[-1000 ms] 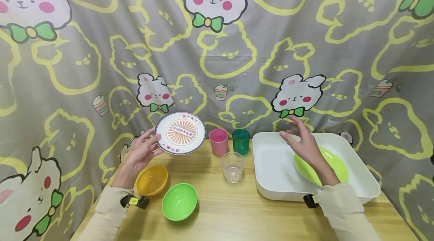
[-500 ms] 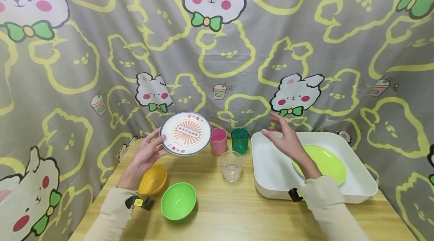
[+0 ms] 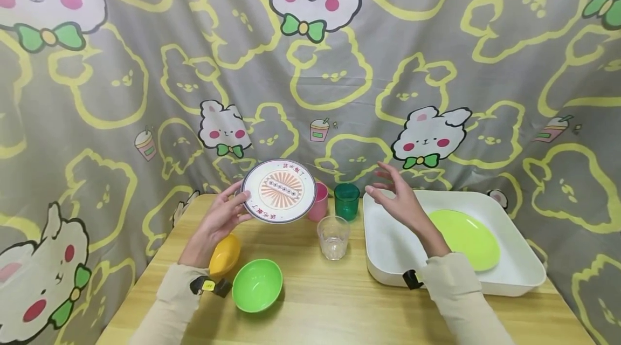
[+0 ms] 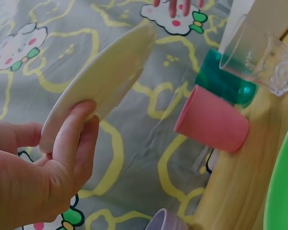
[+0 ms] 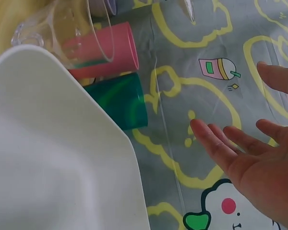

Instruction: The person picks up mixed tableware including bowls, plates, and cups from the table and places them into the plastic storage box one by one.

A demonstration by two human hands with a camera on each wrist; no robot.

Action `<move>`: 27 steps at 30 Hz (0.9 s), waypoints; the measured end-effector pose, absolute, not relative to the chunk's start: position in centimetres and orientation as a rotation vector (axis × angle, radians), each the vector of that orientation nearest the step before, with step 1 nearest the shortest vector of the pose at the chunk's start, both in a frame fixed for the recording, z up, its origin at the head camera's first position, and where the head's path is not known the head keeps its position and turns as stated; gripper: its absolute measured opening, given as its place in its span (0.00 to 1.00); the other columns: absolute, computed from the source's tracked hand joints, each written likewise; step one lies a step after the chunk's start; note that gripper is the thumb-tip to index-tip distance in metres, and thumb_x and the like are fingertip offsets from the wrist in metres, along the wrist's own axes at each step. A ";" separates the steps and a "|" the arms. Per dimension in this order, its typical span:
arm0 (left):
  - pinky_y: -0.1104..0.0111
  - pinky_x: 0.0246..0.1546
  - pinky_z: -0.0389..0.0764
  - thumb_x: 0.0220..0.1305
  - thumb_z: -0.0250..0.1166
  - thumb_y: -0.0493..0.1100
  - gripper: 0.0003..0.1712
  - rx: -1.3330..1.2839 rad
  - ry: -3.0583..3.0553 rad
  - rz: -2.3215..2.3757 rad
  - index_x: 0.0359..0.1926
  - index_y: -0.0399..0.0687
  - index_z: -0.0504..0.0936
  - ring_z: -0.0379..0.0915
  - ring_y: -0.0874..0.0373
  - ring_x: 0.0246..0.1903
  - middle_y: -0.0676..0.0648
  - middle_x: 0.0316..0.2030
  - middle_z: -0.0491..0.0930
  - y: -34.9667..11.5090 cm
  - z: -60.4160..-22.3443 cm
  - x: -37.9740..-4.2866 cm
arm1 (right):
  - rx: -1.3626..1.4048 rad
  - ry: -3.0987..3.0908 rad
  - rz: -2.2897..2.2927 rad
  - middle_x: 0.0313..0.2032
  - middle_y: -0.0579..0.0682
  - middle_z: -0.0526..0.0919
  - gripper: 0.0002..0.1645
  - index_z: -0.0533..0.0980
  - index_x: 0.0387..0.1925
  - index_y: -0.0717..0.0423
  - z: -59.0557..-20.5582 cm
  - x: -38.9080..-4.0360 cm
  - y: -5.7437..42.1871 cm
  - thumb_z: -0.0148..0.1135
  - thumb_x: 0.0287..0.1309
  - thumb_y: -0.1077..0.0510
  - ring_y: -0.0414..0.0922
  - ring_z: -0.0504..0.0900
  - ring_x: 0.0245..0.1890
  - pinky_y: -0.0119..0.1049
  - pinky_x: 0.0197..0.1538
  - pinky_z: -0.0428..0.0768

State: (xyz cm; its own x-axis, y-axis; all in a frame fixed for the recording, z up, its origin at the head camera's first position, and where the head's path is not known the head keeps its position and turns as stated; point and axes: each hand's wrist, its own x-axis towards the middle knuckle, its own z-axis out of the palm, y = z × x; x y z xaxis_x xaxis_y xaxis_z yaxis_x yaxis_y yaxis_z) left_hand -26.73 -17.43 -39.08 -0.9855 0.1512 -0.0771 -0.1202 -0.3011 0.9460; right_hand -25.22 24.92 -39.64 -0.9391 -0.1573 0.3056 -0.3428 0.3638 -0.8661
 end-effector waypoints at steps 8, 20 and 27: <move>0.67 0.33 0.88 0.77 0.54 0.32 0.33 0.051 1.713 2.403 0.78 0.42 0.58 0.82 0.57 0.36 0.44 0.48 0.78 -16.0 -39.4 -26.7 | 0.483 -2.437 1.696 0.73 0.65 0.64 0.46 0.51 0.80 0.53 -40.2 -25.6 23.5 0.64 0.71 0.53 0.65 0.72 0.66 0.46 0.52 0.86; 0.64 0.36 0.89 0.78 0.52 0.33 0.33 0.071 1.696 2.370 0.79 0.42 0.57 0.83 0.56 0.38 0.45 0.46 0.81 -14.7 -39.9 -26.6 | 0.482 -2.401 1.851 0.72 0.67 0.63 0.46 0.52 0.80 0.53 -40.8 -26.1 20.5 0.65 0.71 0.52 0.66 0.71 0.66 0.47 0.51 0.86; 0.65 0.35 0.88 0.80 0.50 0.35 0.31 0.093 1.706 2.323 0.79 0.44 0.57 0.81 0.56 0.39 0.45 0.45 0.79 -13.8 -40.2 -26.4 | 0.453 -2.434 1.960 0.72 0.65 0.62 0.51 0.50 0.81 0.51 -41.5 -26.2 19.4 0.69 0.67 0.50 0.65 0.71 0.66 0.59 0.53 0.84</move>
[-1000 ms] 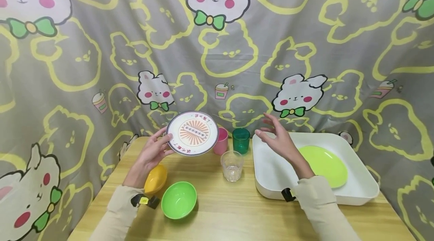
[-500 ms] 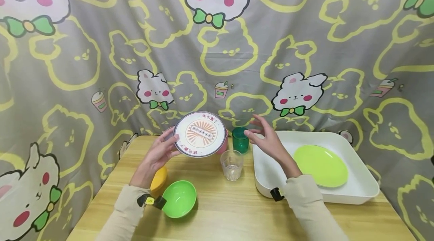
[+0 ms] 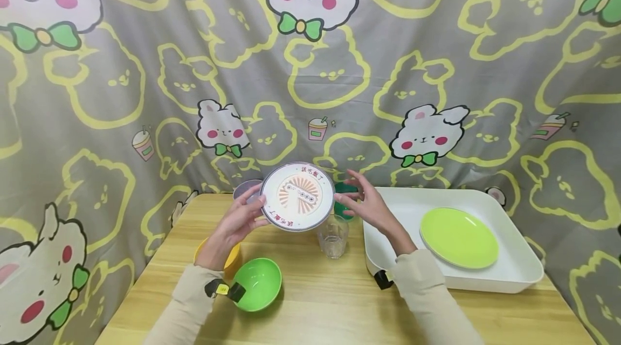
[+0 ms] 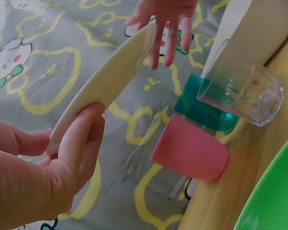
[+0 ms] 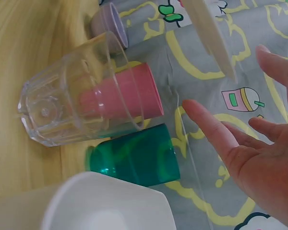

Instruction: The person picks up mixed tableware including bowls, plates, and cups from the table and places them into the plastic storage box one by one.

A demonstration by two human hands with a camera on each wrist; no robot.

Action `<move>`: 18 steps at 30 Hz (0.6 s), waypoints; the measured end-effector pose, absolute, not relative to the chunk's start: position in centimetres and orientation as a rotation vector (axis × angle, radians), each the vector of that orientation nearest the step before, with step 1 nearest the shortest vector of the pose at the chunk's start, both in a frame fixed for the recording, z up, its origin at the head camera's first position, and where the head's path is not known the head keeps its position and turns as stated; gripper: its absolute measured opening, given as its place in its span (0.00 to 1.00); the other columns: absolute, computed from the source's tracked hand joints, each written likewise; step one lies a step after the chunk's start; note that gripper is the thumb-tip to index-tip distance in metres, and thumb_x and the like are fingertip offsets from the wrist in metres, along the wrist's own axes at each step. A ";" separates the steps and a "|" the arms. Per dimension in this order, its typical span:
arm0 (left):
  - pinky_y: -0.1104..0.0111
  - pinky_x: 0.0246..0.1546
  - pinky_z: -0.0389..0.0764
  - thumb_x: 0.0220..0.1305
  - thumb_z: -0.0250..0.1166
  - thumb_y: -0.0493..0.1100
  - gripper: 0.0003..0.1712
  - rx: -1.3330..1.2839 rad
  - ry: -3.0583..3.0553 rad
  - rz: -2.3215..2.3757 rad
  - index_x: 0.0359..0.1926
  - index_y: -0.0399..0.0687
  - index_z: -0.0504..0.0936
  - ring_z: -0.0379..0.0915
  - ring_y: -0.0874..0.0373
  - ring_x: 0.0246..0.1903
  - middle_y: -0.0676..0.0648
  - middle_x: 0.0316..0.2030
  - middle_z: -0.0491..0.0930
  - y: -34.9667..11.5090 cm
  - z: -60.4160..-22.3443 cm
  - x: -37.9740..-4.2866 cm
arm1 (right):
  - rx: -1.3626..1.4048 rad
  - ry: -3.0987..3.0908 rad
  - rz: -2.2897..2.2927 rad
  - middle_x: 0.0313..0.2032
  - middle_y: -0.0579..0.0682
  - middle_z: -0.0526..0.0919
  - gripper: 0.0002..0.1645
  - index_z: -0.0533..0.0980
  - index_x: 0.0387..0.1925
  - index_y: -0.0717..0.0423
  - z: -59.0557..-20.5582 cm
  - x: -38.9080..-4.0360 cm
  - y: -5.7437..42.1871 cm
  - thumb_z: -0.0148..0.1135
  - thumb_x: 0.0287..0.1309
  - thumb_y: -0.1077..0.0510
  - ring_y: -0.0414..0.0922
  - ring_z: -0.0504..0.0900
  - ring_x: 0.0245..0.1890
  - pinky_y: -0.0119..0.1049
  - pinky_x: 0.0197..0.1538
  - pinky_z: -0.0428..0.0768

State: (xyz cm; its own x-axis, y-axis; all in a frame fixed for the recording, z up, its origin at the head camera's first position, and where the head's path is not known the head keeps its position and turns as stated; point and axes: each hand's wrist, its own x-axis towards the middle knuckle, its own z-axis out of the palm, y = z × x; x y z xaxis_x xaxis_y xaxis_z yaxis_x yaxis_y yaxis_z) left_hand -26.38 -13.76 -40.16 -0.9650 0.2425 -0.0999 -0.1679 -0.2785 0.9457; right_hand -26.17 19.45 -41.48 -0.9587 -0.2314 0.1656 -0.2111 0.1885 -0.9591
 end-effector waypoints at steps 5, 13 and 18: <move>0.62 0.37 0.88 0.79 0.50 0.34 0.31 0.139 1.729 2.274 0.79 0.45 0.58 0.80 0.55 0.39 0.44 0.46 0.79 -13.0 -40.1 -26.3 | -0.434 2.352 -1.942 0.72 0.65 0.62 0.51 0.51 0.81 0.53 -41.9 -26.4 19.1 0.69 0.67 0.51 0.64 0.74 0.64 0.63 0.53 0.82; 0.57 0.43 0.88 0.79 0.48 0.32 0.31 0.179 1.723 2.244 0.78 0.48 0.60 0.81 0.53 0.40 0.41 0.48 0.78 -11.9 -40.2 -26.4 | -0.388 2.357 -1.871 0.68 0.70 0.66 0.50 0.50 0.80 0.59 -42.2 -26.9 18.7 0.68 0.67 0.56 0.58 0.80 0.57 0.51 0.49 0.87; 0.54 0.45 0.88 0.77 0.49 0.30 0.35 0.218 1.702 2.229 0.80 0.52 0.57 0.82 0.52 0.41 0.41 0.43 0.81 -11.6 -40.4 -26.4 | -0.410 2.341 -1.853 0.62 0.73 0.73 0.49 0.47 0.80 0.62 -42.2 -26.8 18.5 0.63 0.68 0.64 0.53 0.85 0.47 0.47 0.43 0.89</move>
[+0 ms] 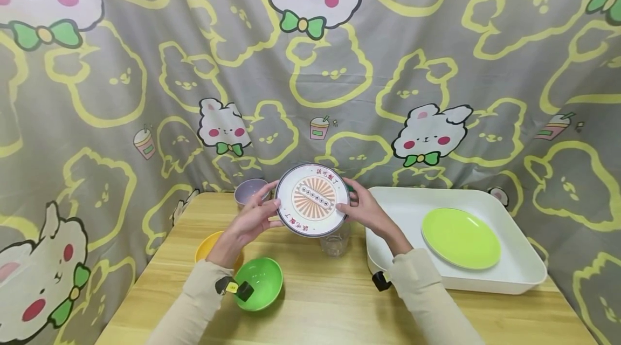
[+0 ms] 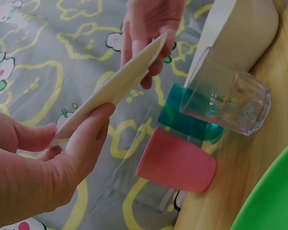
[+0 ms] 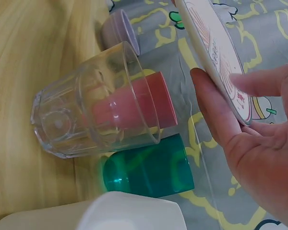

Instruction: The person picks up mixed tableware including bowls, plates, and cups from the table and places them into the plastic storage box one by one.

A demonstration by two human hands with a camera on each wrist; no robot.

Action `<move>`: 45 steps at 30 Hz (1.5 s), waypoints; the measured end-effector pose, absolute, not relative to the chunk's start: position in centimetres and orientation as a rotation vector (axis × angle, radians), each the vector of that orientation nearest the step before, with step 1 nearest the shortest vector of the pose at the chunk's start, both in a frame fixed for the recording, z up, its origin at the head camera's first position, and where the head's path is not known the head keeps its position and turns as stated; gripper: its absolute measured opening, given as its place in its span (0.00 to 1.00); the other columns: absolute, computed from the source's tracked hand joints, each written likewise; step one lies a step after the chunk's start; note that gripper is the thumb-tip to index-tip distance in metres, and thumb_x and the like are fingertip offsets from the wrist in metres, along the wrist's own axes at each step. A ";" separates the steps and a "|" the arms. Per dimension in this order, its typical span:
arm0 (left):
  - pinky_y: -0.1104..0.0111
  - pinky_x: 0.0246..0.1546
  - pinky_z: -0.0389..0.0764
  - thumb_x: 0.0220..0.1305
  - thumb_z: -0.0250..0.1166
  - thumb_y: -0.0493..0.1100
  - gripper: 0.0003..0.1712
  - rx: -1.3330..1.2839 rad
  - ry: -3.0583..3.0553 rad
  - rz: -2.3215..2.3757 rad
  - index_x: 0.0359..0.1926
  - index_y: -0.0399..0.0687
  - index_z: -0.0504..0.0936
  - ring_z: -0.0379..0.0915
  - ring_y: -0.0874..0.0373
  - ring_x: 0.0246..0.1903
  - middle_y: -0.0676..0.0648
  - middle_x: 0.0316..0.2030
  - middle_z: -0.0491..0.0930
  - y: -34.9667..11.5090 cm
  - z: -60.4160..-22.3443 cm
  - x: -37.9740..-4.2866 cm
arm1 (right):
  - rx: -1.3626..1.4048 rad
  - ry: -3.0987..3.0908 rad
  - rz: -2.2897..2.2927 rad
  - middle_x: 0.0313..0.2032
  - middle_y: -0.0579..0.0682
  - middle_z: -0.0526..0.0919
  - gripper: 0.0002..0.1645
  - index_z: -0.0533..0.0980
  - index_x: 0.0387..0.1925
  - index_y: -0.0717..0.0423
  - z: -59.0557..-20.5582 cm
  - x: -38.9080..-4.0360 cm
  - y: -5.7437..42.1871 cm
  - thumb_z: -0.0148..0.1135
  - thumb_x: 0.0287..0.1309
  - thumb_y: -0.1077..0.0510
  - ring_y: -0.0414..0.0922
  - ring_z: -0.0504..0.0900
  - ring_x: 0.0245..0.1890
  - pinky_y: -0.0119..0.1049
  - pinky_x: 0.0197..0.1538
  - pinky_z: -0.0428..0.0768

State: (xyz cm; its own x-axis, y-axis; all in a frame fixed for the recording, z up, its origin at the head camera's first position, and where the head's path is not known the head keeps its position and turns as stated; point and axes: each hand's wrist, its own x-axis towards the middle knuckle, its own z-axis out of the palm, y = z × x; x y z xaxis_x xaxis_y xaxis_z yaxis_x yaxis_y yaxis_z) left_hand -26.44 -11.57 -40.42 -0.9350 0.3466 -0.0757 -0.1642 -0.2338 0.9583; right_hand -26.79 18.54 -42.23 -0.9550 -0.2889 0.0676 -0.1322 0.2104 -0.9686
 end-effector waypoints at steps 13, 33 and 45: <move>0.54 0.47 0.87 0.75 0.50 0.28 0.37 0.237 1.717 2.166 0.80 0.52 0.55 0.81 0.52 0.43 0.38 0.46 0.82 -11.2 -40.6 -26.2 | -0.386 2.355 -1.827 0.55 0.72 0.75 0.47 0.43 0.81 0.62 -42.1 -26.2 18.8 0.55 0.68 0.70 0.50 0.85 0.36 0.42 0.35 0.89; 0.49 0.53 0.84 0.76 0.51 0.30 0.33 0.323 1.789 2.058 0.78 0.38 0.55 0.77 0.51 0.48 0.31 0.61 0.70 -11.7 -40.5 -25.8 | -0.434 2.407 -1.910 0.61 0.75 0.69 0.38 0.51 0.79 0.62 -41.3 -25.4 19.1 0.47 0.72 0.71 0.56 0.86 0.32 0.53 0.27 0.87; 0.46 0.65 0.74 0.76 0.54 0.30 0.29 0.461 1.916 1.959 0.75 0.37 0.63 0.76 0.39 0.60 0.28 0.62 0.74 -13.3 -40.7 -25.6 | -0.392 2.714 -1.792 0.58 0.74 0.74 0.34 0.59 0.76 0.62 -39.4 -24.5 21.4 0.50 0.72 0.71 0.62 0.83 0.44 0.46 0.23 0.87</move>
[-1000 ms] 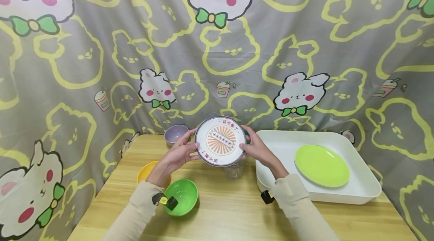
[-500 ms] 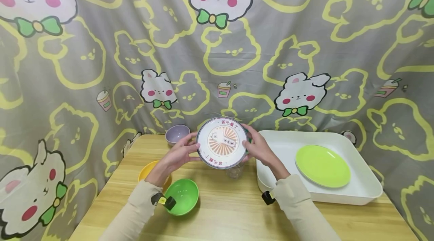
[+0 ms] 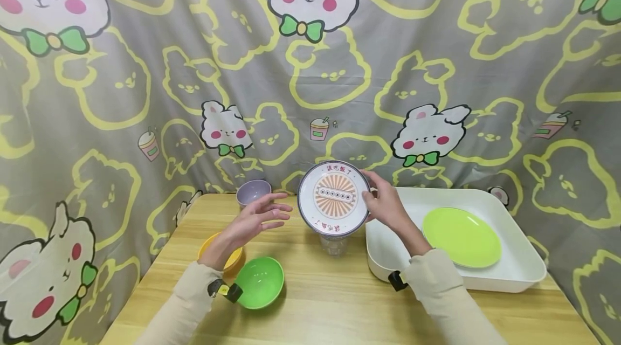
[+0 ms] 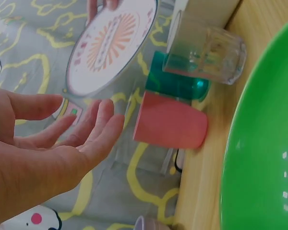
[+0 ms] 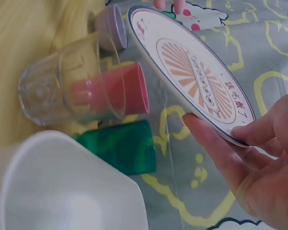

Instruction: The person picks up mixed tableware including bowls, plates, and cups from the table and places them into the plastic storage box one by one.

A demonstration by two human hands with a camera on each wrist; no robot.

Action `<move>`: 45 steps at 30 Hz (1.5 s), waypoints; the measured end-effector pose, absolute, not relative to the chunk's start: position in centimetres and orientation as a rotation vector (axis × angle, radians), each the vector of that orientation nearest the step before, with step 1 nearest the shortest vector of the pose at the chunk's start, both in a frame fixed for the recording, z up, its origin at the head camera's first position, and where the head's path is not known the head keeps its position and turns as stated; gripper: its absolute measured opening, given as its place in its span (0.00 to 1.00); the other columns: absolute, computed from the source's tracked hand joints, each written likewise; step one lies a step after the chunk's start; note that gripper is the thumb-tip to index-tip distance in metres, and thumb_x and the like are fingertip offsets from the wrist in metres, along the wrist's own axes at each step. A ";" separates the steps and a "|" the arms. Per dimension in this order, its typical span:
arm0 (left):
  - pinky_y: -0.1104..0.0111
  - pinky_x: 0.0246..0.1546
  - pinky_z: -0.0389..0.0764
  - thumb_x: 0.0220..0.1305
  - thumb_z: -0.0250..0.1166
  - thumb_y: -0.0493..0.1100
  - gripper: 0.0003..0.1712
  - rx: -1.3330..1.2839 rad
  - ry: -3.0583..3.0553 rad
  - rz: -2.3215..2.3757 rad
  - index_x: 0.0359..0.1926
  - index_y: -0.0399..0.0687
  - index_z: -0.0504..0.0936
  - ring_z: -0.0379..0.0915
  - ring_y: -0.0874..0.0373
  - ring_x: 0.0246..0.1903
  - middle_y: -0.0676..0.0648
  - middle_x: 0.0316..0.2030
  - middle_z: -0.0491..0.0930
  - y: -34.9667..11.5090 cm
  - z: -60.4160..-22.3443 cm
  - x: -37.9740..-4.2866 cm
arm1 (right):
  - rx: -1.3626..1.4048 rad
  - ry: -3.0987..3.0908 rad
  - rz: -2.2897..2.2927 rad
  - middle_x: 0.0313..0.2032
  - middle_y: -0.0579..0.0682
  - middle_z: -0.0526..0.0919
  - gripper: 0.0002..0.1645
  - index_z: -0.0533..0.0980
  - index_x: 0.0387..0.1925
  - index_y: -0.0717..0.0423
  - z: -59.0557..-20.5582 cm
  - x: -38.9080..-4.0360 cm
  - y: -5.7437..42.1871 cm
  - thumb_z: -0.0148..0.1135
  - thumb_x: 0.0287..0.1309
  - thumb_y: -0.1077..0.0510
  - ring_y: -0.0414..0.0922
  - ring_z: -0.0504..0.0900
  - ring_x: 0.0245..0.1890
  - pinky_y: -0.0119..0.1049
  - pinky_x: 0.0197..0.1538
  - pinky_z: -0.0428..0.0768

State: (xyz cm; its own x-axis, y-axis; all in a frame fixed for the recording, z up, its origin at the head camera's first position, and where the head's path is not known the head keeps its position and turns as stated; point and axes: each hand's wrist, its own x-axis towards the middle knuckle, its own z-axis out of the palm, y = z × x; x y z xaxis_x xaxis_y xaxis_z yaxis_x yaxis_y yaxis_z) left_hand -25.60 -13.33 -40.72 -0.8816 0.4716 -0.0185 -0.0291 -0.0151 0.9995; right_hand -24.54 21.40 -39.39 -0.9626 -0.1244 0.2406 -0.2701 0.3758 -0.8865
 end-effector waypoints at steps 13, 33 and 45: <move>0.51 0.64 0.76 0.76 0.54 0.32 0.21 0.639 2.337 1.689 0.65 0.25 0.73 0.74 0.35 0.59 0.28 0.60 0.76 -17.2 -41.2 -25.9 | 0.248 -2.495 1.319 0.45 0.69 0.79 0.27 0.67 0.69 0.64 -37.9 -23.9 24.2 0.53 0.70 0.70 0.61 0.83 0.39 0.38 0.22 0.86; 0.41 0.60 0.76 0.70 0.60 0.29 0.17 0.641 2.864 1.134 0.57 0.26 0.78 0.76 0.31 0.55 0.29 0.53 0.80 -22.9 -42.6 -26.2 | 0.305 -2.530 0.686 0.41 0.73 0.84 0.26 0.73 0.63 0.68 -35.0 -23.4 30.7 0.56 0.64 0.71 0.60 0.83 0.32 0.39 0.24 0.77; 0.42 0.53 0.80 0.67 0.63 0.29 0.19 0.500 2.877 0.990 0.57 0.26 0.77 0.77 0.28 0.52 0.23 0.52 0.78 -25.1 -44.3 -26.2 | 0.314 -2.565 0.400 0.27 0.56 0.82 0.24 0.76 0.59 0.62 -35.9 -22.9 34.6 0.61 0.60 0.70 0.48 0.69 0.20 0.38 0.19 0.62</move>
